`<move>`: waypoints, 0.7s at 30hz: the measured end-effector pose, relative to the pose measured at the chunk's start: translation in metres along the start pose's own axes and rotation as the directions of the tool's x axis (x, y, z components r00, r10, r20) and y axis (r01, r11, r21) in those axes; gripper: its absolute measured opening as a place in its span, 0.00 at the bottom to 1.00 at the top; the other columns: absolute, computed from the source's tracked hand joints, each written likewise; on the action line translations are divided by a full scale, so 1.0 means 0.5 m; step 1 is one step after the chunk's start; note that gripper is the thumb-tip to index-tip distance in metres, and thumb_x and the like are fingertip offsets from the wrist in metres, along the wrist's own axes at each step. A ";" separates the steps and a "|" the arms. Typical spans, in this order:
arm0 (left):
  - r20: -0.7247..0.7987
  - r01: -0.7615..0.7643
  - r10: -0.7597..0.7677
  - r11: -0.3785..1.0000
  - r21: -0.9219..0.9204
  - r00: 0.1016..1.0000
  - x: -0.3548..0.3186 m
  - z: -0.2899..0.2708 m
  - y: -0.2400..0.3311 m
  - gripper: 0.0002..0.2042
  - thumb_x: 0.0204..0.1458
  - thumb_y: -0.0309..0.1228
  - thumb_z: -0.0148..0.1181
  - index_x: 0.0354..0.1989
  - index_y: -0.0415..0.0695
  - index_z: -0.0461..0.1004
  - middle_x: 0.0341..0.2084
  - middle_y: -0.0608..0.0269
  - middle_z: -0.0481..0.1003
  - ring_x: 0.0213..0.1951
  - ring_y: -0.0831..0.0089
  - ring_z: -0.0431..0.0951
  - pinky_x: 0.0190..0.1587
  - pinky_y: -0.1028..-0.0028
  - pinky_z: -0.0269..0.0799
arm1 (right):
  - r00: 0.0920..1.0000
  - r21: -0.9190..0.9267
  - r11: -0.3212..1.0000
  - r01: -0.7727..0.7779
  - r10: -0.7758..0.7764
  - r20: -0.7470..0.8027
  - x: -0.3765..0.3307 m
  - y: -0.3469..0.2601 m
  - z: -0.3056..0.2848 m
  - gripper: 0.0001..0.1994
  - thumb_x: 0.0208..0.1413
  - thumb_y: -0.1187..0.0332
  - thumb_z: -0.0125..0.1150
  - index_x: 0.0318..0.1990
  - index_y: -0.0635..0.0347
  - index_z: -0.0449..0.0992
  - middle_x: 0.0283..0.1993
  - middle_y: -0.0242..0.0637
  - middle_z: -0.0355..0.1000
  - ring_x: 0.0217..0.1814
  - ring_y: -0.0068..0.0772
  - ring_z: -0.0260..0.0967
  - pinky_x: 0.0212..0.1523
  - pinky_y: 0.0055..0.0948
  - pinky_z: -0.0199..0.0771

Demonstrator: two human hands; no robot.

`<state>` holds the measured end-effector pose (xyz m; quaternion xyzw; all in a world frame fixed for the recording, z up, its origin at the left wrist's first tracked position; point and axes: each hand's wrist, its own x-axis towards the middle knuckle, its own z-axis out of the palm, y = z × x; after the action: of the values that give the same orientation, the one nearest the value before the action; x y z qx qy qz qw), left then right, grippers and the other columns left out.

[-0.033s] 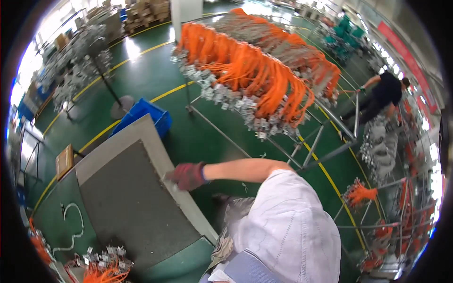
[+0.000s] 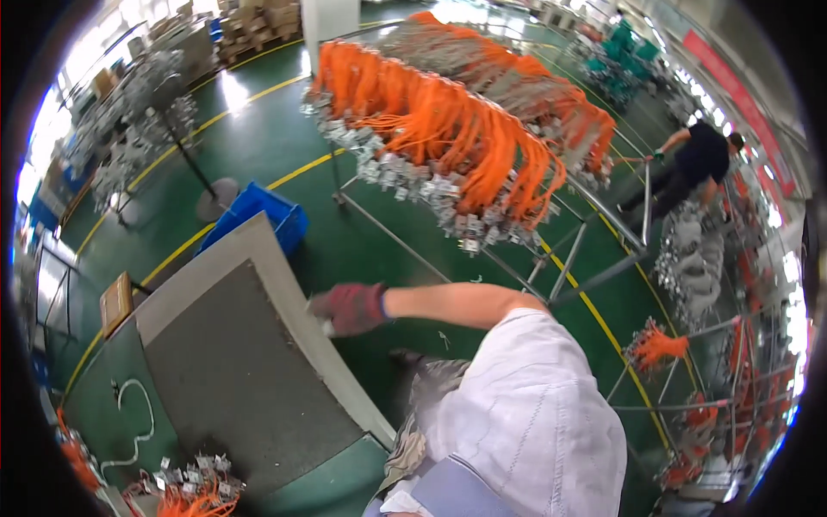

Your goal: Transferring and organizing large bundles of orange electrical wire harnesses from a workbench to a storage rack.

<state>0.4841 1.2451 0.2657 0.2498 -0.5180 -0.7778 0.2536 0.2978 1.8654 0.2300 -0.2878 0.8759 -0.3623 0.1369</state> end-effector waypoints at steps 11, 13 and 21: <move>0.043 0.456 -0.491 0.836 0.305 0.870 -0.401 0.409 -0.282 0.18 0.63 0.49 0.54 0.48 0.48 0.78 0.27 0.64 0.80 0.34 0.68 0.81 0.36 0.70 0.75 | 0.333 -0.146 0.814 -0.563 0.062 -0.941 -0.604 0.235 -0.693 0.18 0.64 0.52 0.56 0.49 0.56 0.80 0.42 0.53 0.80 0.45 0.52 0.81 0.43 0.45 0.80; 0.418 0.249 -0.474 0.837 0.487 0.775 -0.482 0.647 -0.384 0.23 0.62 0.45 0.59 0.59 0.43 0.77 0.41 0.60 0.82 0.37 0.69 0.82 0.43 0.68 0.78 | 0.397 -0.101 0.629 -0.771 0.351 -0.848 -0.693 0.350 -0.777 0.21 0.63 0.49 0.57 0.47 0.59 0.81 0.41 0.51 0.80 0.44 0.50 0.81 0.43 0.45 0.81; 0.930 -0.399 -0.188 0.863 0.310 0.316 -0.766 1.427 -0.513 0.28 0.63 0.44 0.63 0.64 0.36 0.70 0.54 0.58 0.77 0.56 0.70 0.74 0.60 0.70 0.69 | 0.583 0.945 0.164 -0.282 0.812 0.034 -0.728 0.579 -0.691 0.38 0.60 0.26 0.43 0.37 0.55 0.79 0.27 0.34 0.76 0.19 0.33 0.65 0.21 0.34 0.61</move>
<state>0.2706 2.0657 0.3161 -0.2308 -0.7602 -0.5963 -0.1152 0.3158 2.4423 0.2766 0.2891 0.5847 -0.7398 0.1652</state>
